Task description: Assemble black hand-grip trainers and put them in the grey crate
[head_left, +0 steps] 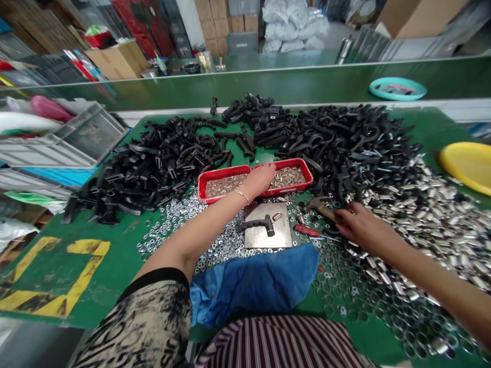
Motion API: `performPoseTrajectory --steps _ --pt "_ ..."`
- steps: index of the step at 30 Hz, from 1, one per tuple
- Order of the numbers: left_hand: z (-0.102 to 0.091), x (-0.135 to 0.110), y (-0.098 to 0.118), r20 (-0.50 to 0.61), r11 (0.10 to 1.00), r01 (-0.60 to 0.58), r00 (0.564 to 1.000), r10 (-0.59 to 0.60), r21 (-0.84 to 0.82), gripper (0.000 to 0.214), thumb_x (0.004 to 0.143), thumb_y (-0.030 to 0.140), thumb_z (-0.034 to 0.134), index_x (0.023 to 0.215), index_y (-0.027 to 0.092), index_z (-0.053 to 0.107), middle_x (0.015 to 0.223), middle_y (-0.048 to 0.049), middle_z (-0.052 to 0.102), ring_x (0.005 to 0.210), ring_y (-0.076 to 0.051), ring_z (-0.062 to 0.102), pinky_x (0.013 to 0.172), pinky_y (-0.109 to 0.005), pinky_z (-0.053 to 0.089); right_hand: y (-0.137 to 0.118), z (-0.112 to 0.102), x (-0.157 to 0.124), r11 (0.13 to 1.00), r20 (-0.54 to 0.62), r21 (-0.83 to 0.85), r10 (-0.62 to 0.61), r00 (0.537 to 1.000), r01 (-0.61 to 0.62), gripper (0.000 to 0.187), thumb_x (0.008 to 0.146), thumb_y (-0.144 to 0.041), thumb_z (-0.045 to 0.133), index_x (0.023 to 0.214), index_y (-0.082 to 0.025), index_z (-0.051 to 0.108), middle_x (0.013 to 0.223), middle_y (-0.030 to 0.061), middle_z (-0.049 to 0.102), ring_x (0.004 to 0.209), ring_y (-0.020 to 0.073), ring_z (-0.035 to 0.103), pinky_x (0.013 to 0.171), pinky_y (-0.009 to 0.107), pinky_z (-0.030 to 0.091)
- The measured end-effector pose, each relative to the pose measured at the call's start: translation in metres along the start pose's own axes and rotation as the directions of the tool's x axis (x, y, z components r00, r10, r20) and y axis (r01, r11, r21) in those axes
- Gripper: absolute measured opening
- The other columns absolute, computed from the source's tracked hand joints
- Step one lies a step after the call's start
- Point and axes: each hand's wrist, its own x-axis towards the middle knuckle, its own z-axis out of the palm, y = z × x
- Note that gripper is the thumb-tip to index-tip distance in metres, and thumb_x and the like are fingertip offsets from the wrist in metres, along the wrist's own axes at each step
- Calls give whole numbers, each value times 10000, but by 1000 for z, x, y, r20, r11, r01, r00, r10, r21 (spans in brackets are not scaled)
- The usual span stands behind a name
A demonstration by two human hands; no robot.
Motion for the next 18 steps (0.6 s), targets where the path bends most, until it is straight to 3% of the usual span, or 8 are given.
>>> performPoseTrajectory --steps 3,6,10,14,18 --pt "-5 -18 5 -226 973 -49 974 -3 -227 232 979 94 425 1159 112 571 1132 -134 639 1054 -219 619 953 -367 494 -39 -12 13 992 -132 51 -107 986 114 397 964 -373 533 1265 -124 608 1219 218 566 1050 349 536 910 507 466" --pt "-12 -53 18 -355 905 -137 935 -16 -402 152 996 147 448 1070 166 579 1105 -83 615 1045 -188 593 966 -358 487 -100 -9 23 927 -196 254 -230 953 276 435 976 -353 536 1345 -124 538 1307 195 551 1165 332 498 1016 489 441" --pt "-5 -132 33 -265 883 -190 961 78 -428 160 1017 222 458 1068 164 598 1085 -80 612 1039 -190 578 943 -355 486 -157 15 28 877 -196 376 -240 951 299 512 965 -364 564 1411 -125 483 1333 185 555 1162 328 502 1023 500 438" --pt "21 -208 27 -109 923 -259 965 237 -283 182 1016 257 488 1025 186 655 1113 -75 660 1083 -234 553 969 -420 438 -164 33 25 892 -208 385 -167 964 237 536 966 -395 565 1426 -133 481 1337 171 565 1170 332 492 1038 503 414" --pt "41 -231 16 -114 918 -316 948 297 -240 178 1010 256 506 1047 190 667 1225 -66 670 1156 -241 533 1013 -431 394 -161 43 21 900 -244 383 -117 963 207 552 968 -444 549 1427 -144 485 1368 167 559 1177 342 484 1041 518 399"
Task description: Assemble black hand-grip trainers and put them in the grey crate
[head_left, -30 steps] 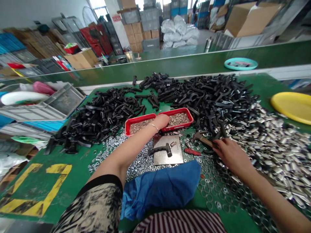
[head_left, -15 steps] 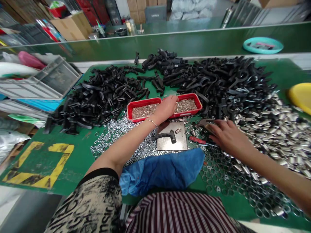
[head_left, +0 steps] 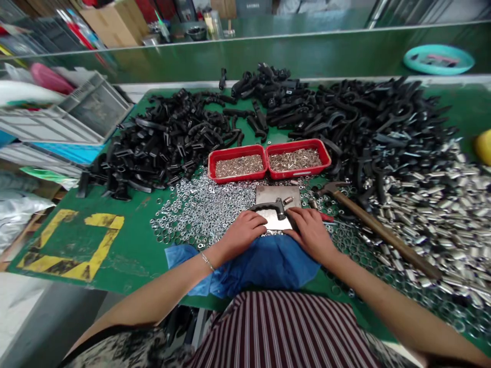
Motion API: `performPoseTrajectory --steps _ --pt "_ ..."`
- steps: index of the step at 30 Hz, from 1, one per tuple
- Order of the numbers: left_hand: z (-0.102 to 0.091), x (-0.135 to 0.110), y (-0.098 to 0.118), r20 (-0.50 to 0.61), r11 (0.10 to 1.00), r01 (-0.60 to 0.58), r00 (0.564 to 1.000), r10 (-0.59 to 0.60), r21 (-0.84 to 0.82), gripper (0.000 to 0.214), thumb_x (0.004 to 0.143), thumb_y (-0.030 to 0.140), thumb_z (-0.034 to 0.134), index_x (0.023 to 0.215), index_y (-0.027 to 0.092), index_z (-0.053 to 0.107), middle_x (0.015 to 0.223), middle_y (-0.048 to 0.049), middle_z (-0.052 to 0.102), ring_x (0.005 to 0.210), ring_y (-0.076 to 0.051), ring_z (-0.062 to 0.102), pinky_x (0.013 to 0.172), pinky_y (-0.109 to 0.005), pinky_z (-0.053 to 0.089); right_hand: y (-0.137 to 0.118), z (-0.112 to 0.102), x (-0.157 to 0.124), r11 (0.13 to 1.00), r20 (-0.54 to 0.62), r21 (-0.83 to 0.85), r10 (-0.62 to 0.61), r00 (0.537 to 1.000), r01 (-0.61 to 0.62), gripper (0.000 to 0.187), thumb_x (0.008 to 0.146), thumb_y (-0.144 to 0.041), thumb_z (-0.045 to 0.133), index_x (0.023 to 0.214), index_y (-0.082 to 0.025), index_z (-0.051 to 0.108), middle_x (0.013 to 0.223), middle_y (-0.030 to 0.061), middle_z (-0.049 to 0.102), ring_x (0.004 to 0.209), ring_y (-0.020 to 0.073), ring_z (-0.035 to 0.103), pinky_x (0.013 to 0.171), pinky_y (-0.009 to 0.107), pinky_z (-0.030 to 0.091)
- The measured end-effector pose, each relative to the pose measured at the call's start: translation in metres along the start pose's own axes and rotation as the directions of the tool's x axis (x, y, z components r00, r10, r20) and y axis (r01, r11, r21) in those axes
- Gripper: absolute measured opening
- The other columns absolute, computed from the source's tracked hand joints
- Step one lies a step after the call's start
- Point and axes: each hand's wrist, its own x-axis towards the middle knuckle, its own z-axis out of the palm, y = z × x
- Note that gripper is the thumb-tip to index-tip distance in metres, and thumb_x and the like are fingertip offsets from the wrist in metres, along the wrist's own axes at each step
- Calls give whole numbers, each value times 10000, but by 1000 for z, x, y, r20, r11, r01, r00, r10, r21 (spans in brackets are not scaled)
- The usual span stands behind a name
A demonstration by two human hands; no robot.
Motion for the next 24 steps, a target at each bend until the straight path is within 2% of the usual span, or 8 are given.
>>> performPoseTrajectory --steps 6,10,13,14,15,18,20,24 --pt "-1 17 -9 -11 997 29 999 -30 -67 197 1023 223 467 1041 196 661 1195 -55 694 1118 -216 579 982 -401 405 0 8 12 1000 -22 -7 27 999 -27 526 962 -462 552 1385 -150 532 1361 168 568 1169 343 483 1045 520 394" --pt "-24 21 -17 -8 956 148 988 -155 -254 166 1013 250 500 1035 217 661 1088 -38 714 1052 -186 626 973 -379 452 17 -14 11 994 16 105 8 1000 -9 429 979 -428 537 1336 -193 566 1305 146 602 1169 320 512 1020 505 420" --pt "-41 15 -25 -167 887 304 911 -377 -348 177 1014 283 501 1091 238 653 1072 -39 699 1025 -174 632 943 -364 489 36 -42 -5 993 -28 85 83 996 -80 383 1001 -394 493 1338 -225 561 1278 138 616 1189 326 523 1019 533 401" --pt "-44 13 -26 -192 879 324 894 -405 -349 176 1013 285 504 1089 239 655 1070 -40 693 1024 -173 627 938 -361 492 39 -49 -11 992 -57 48 116 992 -114 378 1004 -393 485 1333 -224 564 1270 143 618 1191 336 521 1024 549 387" --pt "-43 12 -26 -184 889 314 903 -388 -334 170 1011 284 511 1074 236 662 1068 -41 690 1029 -174 621 939 -359 490 40 -53 -15 991 -75 21 135 988 -134 374 1005 -392 483 1327 -221 566 1261 146 621 1189 343 520 1027 558 377" --pt "-31 11 -21 -22 961 179 982 -187 -211 172 1006 274 521 1023 224 685 1122 -48 686 1077 -194 591 971 -381 452 27 -46 -15 993 -24 58 102 995 -100 382 998 -387 499 1335 -213 547 1267 147 610 1181 339 514 1021 537 397" --pt "-19 12 -17 38 987 125 992 -122 -103 198 1012 279 504 1020 218 692 1175 -59 679 1099 -217 569 977 -404 427 13 -29 -8 994 20 98 51 999 -52 389 992 -386 507 1329 -197 545 1272 154 595 1164 333 509 1007 520 420" --pt "-4 14 -18 15 994 99 995 -99 -34 233 1024 280 467 1026 197 685 1204 -62 675 1107 -223 538 973 -388 424 2 0 8 994 -15 91 55 998 -53 355 985 -384 517 1262 -171 581 1243 165 577 1137 331 492 997 505 430"
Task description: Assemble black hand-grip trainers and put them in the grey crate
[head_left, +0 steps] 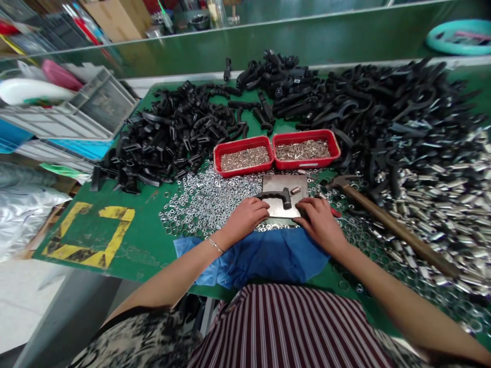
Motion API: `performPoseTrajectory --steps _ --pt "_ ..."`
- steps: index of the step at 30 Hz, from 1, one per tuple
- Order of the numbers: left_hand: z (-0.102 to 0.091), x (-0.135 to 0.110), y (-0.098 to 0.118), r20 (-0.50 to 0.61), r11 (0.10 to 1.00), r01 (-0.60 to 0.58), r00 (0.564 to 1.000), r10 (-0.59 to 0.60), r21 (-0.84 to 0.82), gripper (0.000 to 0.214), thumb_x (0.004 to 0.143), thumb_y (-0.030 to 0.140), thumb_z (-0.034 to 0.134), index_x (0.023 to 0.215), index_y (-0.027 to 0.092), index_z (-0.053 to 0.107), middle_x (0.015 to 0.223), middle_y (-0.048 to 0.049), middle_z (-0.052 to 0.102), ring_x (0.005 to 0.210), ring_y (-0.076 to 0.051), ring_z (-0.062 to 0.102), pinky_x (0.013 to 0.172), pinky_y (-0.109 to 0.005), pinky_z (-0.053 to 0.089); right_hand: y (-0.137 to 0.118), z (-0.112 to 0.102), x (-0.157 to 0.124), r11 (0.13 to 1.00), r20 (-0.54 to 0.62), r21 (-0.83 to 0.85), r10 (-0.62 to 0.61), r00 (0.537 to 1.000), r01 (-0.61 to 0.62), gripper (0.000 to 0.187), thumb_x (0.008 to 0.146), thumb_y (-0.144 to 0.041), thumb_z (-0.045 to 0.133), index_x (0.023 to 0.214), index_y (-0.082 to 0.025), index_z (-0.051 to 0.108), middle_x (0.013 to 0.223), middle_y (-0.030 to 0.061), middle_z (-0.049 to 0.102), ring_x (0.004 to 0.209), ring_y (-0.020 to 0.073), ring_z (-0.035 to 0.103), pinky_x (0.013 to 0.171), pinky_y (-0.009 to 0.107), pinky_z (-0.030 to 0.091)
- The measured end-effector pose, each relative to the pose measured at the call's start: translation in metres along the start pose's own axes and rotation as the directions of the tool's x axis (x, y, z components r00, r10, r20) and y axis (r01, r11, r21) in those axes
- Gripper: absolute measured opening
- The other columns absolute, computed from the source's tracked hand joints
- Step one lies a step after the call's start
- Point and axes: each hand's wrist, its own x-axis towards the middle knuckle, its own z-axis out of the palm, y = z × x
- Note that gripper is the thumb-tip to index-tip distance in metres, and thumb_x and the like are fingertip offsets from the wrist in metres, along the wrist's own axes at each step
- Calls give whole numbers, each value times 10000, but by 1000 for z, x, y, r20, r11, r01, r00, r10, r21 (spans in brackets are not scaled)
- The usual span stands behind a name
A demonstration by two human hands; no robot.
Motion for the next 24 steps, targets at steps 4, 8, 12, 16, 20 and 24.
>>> performPoseTrajectory --steps 4,8,12,16,20,24 --pt "3 6 -8 -24 1000 -11 1000 11 0 249 1027 256 448 998 183 685 1194 -68 684 1063 -218 539 952 -372 439 14 4 10 1000 -16 3 -6 1000 6 336 969 -375 548 1243 -184 585 1222 160 572 1136 330 490 985 504 434" --pt "0 16 -14 -24 1000 -12 1000 12 -2 224 1015 254 482 949 183 683 1162 -64 694 1043 -219 555 935 -370 449 23 -1 18 999 -2 -6 -39 999 39 339 947 -386 591 1223 -191 597 1205 151 581 1126 326 505 996 508 428" --pt "-9 13 -10 -52 993 67 996 -72 -98 161 1000 244 520 960 190 667 1134 -54 704 1077 -203 588 981 -371 452 5 -7 11 999 -24 0 -32 999 32 310 986 -344 526 1241 -187 603 1234 149 594 1142 320 512 1010 511 424" --pt "-9 -14 15 -39 976 175 983 -182 -130 170 1010 271 504 1041 189 650 1141 -62 708 1083 -210 615 999 -396 460 -28 -8 -14 990 81 125 -80 993 70 335 1017 -339 484 1312 -215 582 1277 113 617 1161 285 517 1030 486 432" --pt "9 -52 48 20 992 95 995 -94 -82 183 1012 215 482 1077 182 649 1281 -74 669 1246 -223 565 1086 -427 417 -43 -1 -45 986 193 140 -115 974 89 409 1011 -356 510 1401 -238 540 1343 99 611 1144 285 528 1033 508 432" --pt "27 -73 65 -17 991 88 996 -90 -101 197 1005 186 493 1114 207 656 1317 -56 660 1307 -205 535 1113 -433 409 -41 6 -65 982 227 149 -144 963 112 408 1021 -307 493 1426 -269 527 1356 77 621 1162 275 536 1026 498 434"
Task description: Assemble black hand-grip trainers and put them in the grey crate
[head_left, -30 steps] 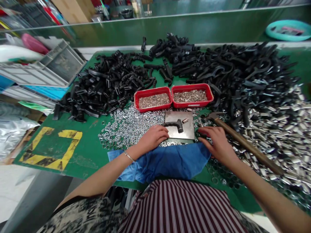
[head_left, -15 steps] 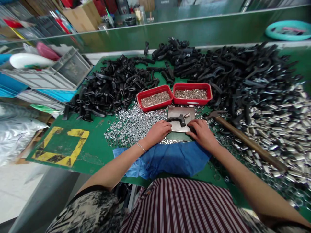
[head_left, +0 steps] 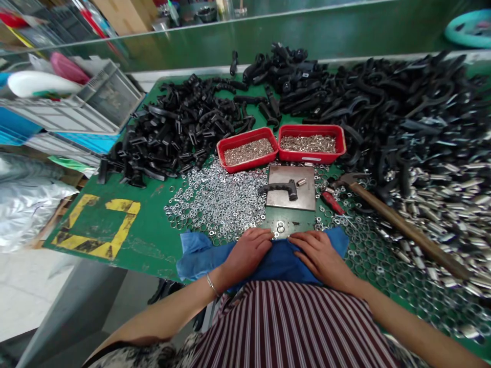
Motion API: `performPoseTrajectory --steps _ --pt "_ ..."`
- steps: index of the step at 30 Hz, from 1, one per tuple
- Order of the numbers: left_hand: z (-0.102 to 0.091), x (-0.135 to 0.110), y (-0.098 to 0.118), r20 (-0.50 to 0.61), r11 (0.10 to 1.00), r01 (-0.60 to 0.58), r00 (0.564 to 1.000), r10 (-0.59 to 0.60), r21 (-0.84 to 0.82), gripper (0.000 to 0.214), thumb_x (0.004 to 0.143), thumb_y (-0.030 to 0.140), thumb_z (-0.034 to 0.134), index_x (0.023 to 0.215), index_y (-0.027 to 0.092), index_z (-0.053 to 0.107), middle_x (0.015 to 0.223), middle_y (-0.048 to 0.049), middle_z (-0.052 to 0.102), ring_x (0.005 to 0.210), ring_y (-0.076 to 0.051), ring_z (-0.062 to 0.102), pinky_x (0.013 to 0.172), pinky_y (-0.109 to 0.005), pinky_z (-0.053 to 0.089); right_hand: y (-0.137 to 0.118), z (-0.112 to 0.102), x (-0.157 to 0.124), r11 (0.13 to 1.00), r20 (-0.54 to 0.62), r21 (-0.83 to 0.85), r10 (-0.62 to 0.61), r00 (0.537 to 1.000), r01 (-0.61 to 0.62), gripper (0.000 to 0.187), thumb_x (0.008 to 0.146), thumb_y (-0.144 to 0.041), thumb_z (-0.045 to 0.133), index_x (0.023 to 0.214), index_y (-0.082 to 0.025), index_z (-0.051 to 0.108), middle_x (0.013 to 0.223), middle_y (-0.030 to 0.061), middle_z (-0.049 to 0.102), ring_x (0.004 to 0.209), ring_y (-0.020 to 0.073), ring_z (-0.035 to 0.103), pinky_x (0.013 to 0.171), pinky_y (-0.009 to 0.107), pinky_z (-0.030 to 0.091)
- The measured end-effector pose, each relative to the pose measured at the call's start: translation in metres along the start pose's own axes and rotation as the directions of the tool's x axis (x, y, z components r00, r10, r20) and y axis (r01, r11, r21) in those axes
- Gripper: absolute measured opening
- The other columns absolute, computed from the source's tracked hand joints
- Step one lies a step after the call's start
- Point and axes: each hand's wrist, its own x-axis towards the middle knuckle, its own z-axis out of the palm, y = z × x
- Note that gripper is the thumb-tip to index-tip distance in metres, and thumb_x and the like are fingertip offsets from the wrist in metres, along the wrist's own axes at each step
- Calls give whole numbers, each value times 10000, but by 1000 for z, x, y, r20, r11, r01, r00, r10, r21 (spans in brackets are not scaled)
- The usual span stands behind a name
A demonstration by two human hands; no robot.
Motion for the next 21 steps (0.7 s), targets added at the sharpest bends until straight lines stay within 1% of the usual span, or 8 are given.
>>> performPoseTrajectory --steps 4,6,8,12,14,16,18,21 --pt "4 5 0 0 997 67 998 -67 -27 215 1001 189 496 1130 223 664 1306 -59 669 1270 -214 566 1067 -450 447 1 3 1 1000 -25 -12 16 1000 -16 390 1022 -306 481 1407 -290 546 1318 73 646 1146 281 554 1017 504 433" --pt "-2 14 -3 -11 994 106 994 -106 -12 207 999 193 495 1098 231 672 1290 -58 677 1252 -223 572 1053 -468 442 6 -5 10 999 -64 -1 43 997 -43 377 1017 -329 489 1384 -281 556 1324 75 639 1165 285 548 1028 505 425" --pt "-13 27 -9 -50 994 105 993 -105 6 194 1002 203 488 1067 225 670 1276 -56 683 1237 -221 569 1057 -467 422 17 -23 26 998 -162 21 61 985 -59 367 1013 -342 489 1365 -268 556 1350 84 618 1210 290 532 1046 508 409" --pt "-41 85 -38 -225 990 139 965 -133 11 172 1015 237 470 1083 188 621 1237 -72 683 1164 -202 580 1036 -401 415 60 -67 81 991 -447 -11 114 887 -133 318 1023 -305 421 1274 -214 594 1287 118 630 1216 287 529 1053 487 386" --pt "-50 126 -55 -255 981 186 953 -164 63 165 1015 239 466 1075 172 604 1168 -86 692 1111 -216 596 998 -391 423 81 -77 115 981 -437 -99 109 893 -168 314 1019 -307 401 1178 -185 643 1195 139 657 1153 303 538 1008 484 400" --pt "-53 165 -69 -186 969 191 969 -161 159 155 1006 210 461 1043 156 602 1074 -92 701 1043 -227 618 954 -382 429 94 -73 146 963 -330 -196 113 937 -185 307 1003 -300 416 1065 -165 686 1073 152 676 1043 308 550 934 474 423" --pt "-48 192 -77 -129 953 188 979 -161 238 168 997 169 442 1006 138 606 1000 -106 701 1001 -245 628 940 -396 421 100 -59 166 949 -334 -239 119 935 -207 323 998 -308 423 1083 -146 689 1065 172 666 1026 326 526 903 486 417" --pt "-34 206 -82 -128 939 212 975 -183 272 219 997 130 380 1010 119 599 994 -137 691 989 -272 622 922 -420 408 101 -37 173 938 -394 -244 134 909 -245 365 1014 -329 390 1174 -152 666 1141 179 632 1085 348 474 910 504 393"
